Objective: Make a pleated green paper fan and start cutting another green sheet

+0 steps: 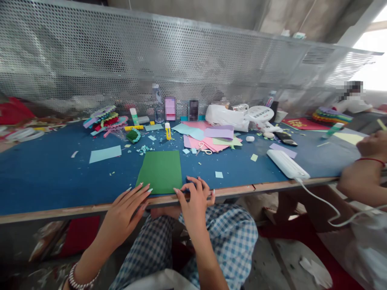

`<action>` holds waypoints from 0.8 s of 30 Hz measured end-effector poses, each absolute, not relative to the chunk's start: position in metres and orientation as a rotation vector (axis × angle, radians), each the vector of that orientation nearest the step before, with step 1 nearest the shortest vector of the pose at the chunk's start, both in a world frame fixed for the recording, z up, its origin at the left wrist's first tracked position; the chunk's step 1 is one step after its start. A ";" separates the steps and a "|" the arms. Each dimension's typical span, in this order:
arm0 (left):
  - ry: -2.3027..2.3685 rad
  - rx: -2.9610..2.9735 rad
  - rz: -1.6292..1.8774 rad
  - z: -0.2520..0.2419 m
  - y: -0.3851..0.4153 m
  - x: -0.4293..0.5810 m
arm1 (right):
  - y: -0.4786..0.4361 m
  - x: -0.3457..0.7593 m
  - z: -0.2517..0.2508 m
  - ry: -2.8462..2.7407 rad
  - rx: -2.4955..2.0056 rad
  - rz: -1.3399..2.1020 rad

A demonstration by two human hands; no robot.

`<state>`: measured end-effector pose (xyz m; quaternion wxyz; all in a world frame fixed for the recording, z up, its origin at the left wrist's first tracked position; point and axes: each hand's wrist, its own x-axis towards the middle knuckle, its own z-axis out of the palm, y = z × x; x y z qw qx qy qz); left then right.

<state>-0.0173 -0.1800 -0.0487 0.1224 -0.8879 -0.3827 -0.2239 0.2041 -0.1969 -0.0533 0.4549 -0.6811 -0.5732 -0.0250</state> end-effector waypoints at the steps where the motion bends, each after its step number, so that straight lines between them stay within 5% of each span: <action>1: -1.115 -2.581 -0.659 -0.050 -0.181 -0.017 | -0.195 0.202 -0.053 -1.395 -1.691 -0.061; 24: -1.146 -2.491 -0.702 -0.059 -0.186 -0.015 | -0.186 0.189 -0.050 -1.272 -1.871 -0.068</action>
